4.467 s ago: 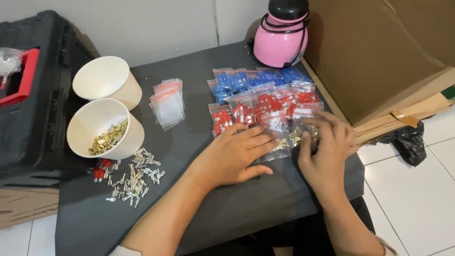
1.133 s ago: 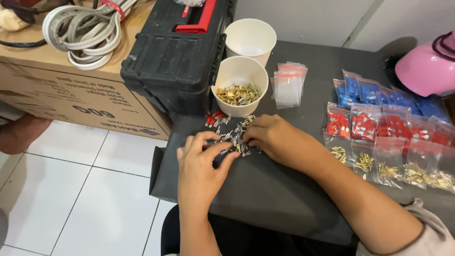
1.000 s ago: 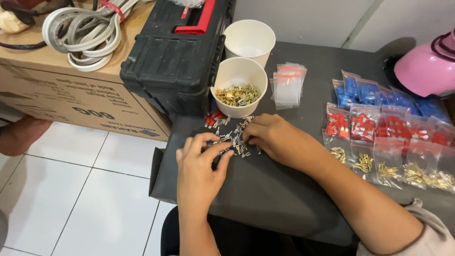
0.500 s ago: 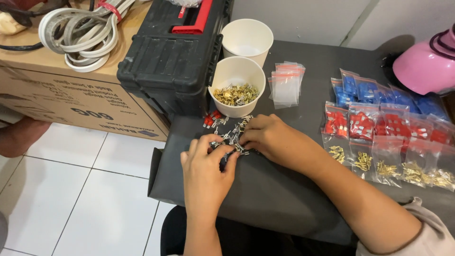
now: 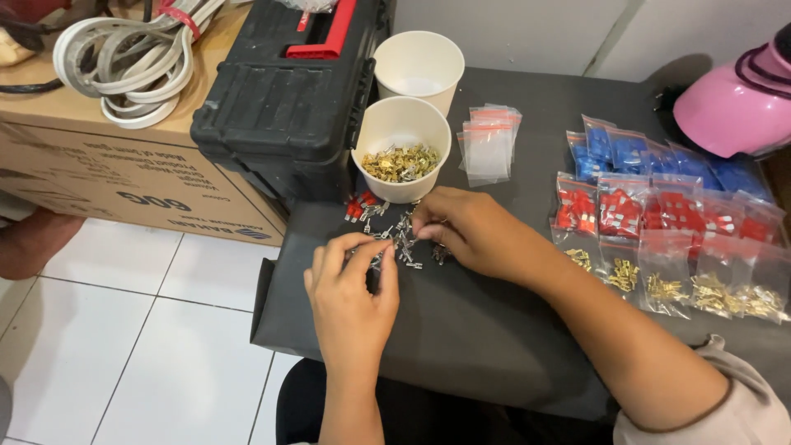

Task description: Sorting small gold electrical connectors and placing them into small plastic bags on a workbench.

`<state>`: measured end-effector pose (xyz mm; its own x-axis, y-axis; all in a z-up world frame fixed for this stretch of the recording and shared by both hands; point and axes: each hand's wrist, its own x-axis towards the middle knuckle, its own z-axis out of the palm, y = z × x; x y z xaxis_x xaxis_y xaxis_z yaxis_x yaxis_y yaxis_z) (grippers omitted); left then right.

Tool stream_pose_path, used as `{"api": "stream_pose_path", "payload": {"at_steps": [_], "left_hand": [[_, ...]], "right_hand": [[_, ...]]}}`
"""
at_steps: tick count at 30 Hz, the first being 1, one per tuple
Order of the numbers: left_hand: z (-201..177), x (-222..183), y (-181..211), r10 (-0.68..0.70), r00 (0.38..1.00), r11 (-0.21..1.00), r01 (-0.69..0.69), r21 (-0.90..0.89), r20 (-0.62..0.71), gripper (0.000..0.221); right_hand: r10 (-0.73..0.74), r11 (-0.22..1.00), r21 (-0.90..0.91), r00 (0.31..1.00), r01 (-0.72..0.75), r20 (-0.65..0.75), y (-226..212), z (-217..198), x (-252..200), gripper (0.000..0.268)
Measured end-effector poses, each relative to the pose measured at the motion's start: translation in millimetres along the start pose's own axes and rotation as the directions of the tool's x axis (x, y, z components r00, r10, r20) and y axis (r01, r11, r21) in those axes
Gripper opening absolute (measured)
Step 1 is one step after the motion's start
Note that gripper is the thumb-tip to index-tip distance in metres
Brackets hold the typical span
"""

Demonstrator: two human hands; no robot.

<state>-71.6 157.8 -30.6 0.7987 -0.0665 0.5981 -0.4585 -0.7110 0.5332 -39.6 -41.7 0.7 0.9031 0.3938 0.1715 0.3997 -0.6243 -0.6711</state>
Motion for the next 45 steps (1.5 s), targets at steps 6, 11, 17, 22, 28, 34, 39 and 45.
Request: {"api": "stream_pose_path", "payload": {"at_steps": [6, 11, 17, 22, 28, 34, 39, 45], "left_hand": [[8, -7, 17, -0.020, 0.999, 0.996, 0.016, -0.090, -0.038, 0.013], [28, -18, 53, 0.012, 1.000, 0.995, -0.011, -0.101, 0.011, 0.009], [59, -29, 86, -0.006, 0.991, 0.999, 0.013, -0.051, 0.135, 0.005], [72, -27, 88, -0.036, 0.986, 0.999, 0.035, 0.010, 0.163, 0.003], [78, -29, 89, -0.028, 0.990, 1.000, 0.027, 0.008, 0.136, 0.004], [75, -30, 85, -0.031, 0.977, 0.996, 0.048, -0.074, 0.211, 0.015], [71, -30, 86, 0.022, 0.965, 0.993, 0.009, -0.114, 0.263, 0.018], [48, -24, 59, -0.069, 0.980, 0.997, 0.074, -0.018, 0.188, 0.023]], "right_hand": [[0.336, 0.924, 0.144, 0.933, -0.353, 0.133, -5, -34, -6, 0.004], [0.483, 0.867, -0.176, 0.873, -0.466, 0.069, 9, -59, -14, 0.015], [0.727, 0.666, -0.409, 0.667, -0.624, 0.165, 3, -73, -22, 0.019], [0.743, 0.644, -0.427, 0.651, -0.635, 0.154, -1, -75, -24, 0.016], [0.728, 0.652, -0.435, 0.673, -0.621, 0.130, 1, -75, -28, 0.029], [0.770, 0.634, -0.298, 0.618, -0.714, 0.159, -5, -80, -27, 0.032], [0.633, 0.741, -0.343, 0.771, -0.577, 0.069, 8, -72, -28, 0.026], [0.417, 0.866, -0.277, 0.907, -0.417, -0.062, 3, -42, -13, 0.012]]}}
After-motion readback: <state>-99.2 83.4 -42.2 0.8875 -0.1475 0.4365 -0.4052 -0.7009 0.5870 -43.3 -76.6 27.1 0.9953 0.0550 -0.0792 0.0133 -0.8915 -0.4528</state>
